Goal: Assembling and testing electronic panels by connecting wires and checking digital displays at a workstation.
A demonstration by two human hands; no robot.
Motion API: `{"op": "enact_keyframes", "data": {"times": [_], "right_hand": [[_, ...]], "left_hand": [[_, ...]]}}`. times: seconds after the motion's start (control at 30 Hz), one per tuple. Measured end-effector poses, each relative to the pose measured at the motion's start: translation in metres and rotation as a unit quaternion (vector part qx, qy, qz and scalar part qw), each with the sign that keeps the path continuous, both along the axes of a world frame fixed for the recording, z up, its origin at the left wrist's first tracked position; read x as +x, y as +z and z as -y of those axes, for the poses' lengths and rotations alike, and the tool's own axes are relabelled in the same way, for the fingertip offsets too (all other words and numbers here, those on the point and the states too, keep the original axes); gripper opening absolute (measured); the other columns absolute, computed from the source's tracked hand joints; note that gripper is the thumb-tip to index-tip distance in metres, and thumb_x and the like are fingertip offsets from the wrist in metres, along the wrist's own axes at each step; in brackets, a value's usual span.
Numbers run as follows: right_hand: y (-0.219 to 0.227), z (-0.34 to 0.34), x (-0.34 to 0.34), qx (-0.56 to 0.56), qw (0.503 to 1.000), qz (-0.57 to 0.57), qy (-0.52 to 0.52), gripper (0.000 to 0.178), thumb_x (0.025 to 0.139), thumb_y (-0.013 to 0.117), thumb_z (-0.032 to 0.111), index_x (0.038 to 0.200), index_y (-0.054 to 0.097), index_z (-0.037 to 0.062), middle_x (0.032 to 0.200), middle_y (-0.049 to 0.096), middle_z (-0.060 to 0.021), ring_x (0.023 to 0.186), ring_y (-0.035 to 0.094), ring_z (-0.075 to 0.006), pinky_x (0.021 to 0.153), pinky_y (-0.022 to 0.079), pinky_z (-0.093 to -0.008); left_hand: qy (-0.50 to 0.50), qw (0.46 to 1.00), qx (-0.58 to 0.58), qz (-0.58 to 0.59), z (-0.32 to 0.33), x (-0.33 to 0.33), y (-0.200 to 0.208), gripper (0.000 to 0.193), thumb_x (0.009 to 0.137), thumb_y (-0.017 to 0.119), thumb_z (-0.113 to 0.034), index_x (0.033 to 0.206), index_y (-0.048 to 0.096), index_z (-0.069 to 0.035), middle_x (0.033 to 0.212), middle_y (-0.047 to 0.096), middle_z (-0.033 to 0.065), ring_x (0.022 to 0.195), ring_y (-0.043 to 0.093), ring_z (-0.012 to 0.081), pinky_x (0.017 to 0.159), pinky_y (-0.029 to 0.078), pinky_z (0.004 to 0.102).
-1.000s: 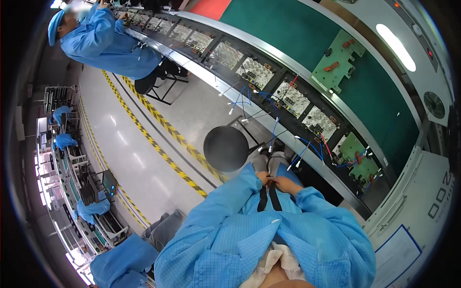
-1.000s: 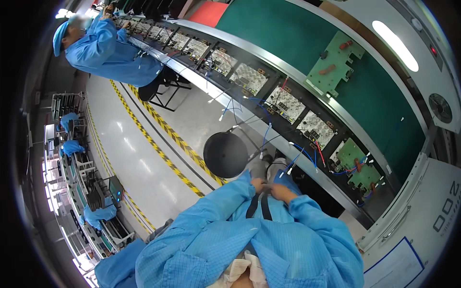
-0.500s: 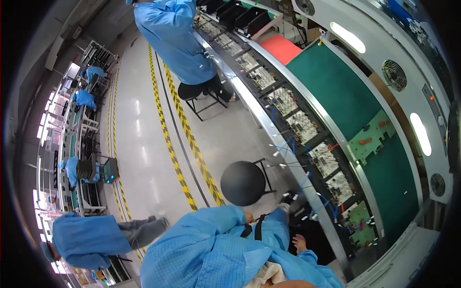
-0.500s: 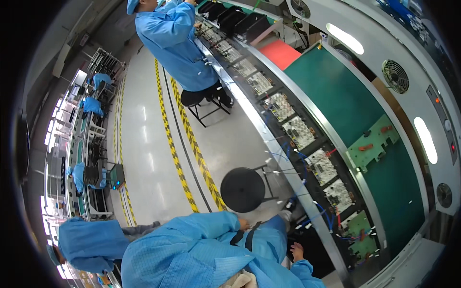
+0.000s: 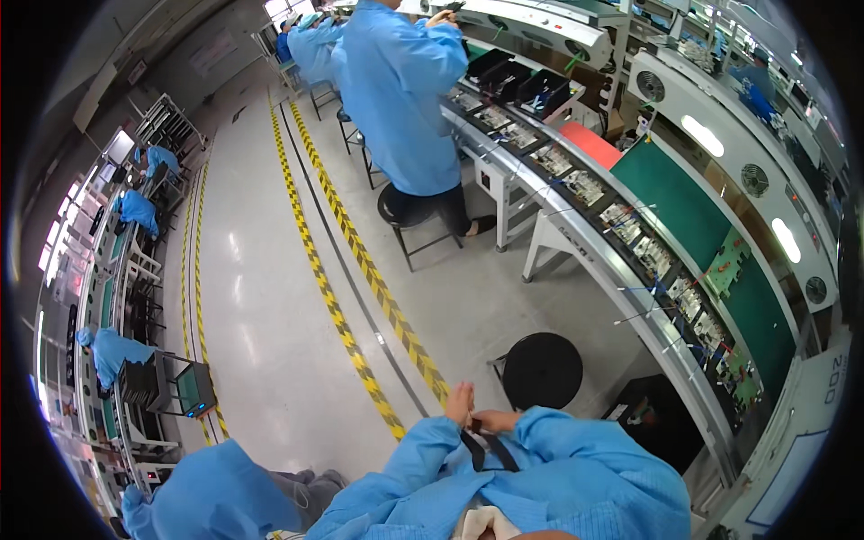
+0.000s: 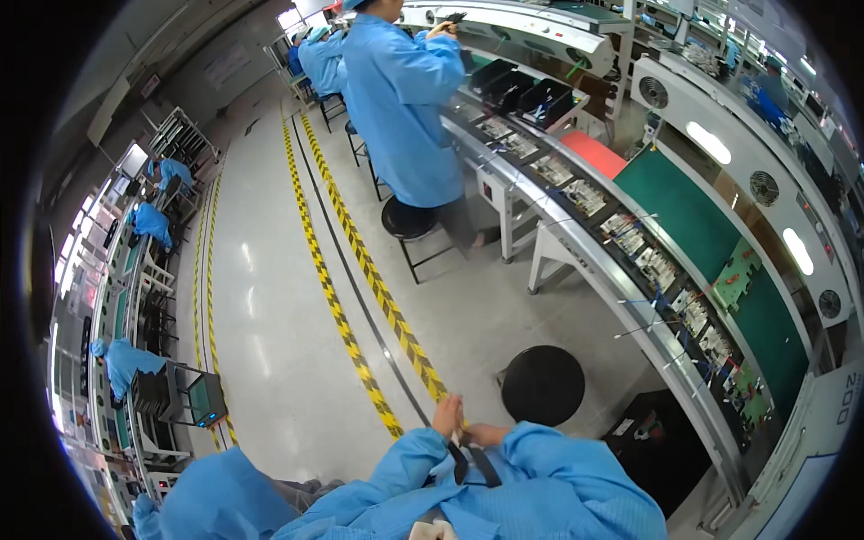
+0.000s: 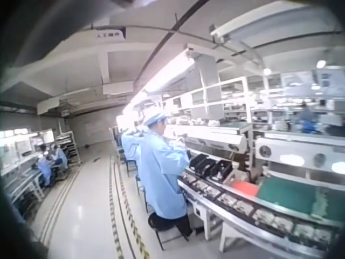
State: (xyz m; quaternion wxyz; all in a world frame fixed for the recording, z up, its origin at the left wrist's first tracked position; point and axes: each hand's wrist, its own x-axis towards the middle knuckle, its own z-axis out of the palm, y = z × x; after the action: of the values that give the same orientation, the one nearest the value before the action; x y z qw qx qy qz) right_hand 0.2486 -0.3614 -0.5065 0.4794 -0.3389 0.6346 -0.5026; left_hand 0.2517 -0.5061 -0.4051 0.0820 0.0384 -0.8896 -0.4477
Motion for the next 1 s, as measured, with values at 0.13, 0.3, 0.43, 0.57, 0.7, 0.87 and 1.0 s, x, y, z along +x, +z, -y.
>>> {"op": "enact_keyframes", "data": {"times": [0.13,0.3,0.43,0.57,0.7,0.87,1.0], "right_hand": [[0.091,0.091,-0.024,0.075,0.995,-0.064,0.007,0.035,0.074,0.051,0.013,0.109,0.056,0.0071,0.099,0.061,-0.0188,0.093,0.058,-0.0332,0.082,0.045,-0.0382],[0.116,0.117,-0.099,0.023,0.994,-0.069,-0.084,0.031,0.072,0.050,0.011,0.103,0.057,0.0067,0.087,0.063,-0.0152,0.083,0.060,-0.0300,0.073,0.046,-0.0376],[0.093,0.155,-0.166,0.030,0.986,-0.110,-0.122,0.025,0.074,0.049,0.013,0.097,0.059,0.0080,0.082,0.062,-0.0160,0.080,0.060,-0.0314,0.070,0.046,-0.0390],[0.069,0.216,-0.247,-0.024,0.976,-0.097,-0.193,0.022,0.076,0.049,0.014,0.094,0.060,0.0072,0.082,0.062,-0.0161,0.079,0.059,-0.0323,0.069,0.046,-0.0401],[0.109,0.288,-0.372,0.030,0.990,-0.105,-0.090,0.021,0.080,0.045,0.016,0.092,0.059,0.0055,0.075,0.061,-0.0143,0.071,0.059,-0.0304,0.063,0.045,-0.0394],[0.078,0.364,-0.462,0.044,0.997,-0.039,-0.040,0.023,0.085,0.045,0.023,0.086,0.061,0.0069,0.064,0.058,-0.0089,0.057,0.054,-0.0225,0.055,0.042,-0.0359],[0.030,0.460,-0.530,0.078,0.991,0.106,-0.008,0.030,0.087,0.044,0.028,0.083,0.062,0.0043,0.060,0.056,-0.0064,0.054,0.051,-0.0152,0.051,0.040,-0.0299]], "left_hand": [[0.234,0.874,0.422,0.058,0.113,-0.019,0.017,0.023,0.092,0.042,-0.030,0.080,0.048,-0.012,0.057,0.038,-0.0023,0.048,0.036,0.0092,0.042,0.027,0.0249],[0.209,0.753,0.623,0.038,0.171,-0.072,0.093,0.022,0.094,0.041,-0.034,0.085,0.043,-0.014,0.055,0.027,-0.0069,0.045,0.024,0.0048,0.041,0.021,0.0205],[0.207,0.760,0.616,0.033,0.205,-0.148,0.077,0.024,0.092,0.046,-0.035,0.082,0.044,-0.013,0.054,0.029,-0.0068,0.045,0.026,0.0058,0.041,0.021,0.0218],[0.289,0.752,0.593,-0.005,0.274,-0.243,0.072,0.021,0.093,0.044,-0.032,0.084,0.043,-0.013,0.055,0.028,-0.0066,0.046,0.026,0.0054,0.042,0.022,0.0213],[0.314,0.743,0.588,-0.064,0.351,-0.318,0.101,0.020,0.093,0.044,-0.031,0.085,0.044,-0.013,0.056,0.029,-0.0068,0.047,0.026,0.0048,0.043,0.022,0.0206],[0.339,0.770,0.528,-0.120,0.446,-0.395,0.150,0.022,0.094,0.043,-0.033,0.085,0.044,-0.012,0.056,0.029,-0.0074,0.047,0.025,0.0038,0.043,0.023,0.0202],[0.338,0.765,0.519,-0.175,0.584,-0.463,0.140,0.024,0.094,0.043,-0.035,0.086,0.044,-0.012,0.057,0.030,-0.0068,0.046,0.025,0.0033,0.042,0.023,0.0205]]}}
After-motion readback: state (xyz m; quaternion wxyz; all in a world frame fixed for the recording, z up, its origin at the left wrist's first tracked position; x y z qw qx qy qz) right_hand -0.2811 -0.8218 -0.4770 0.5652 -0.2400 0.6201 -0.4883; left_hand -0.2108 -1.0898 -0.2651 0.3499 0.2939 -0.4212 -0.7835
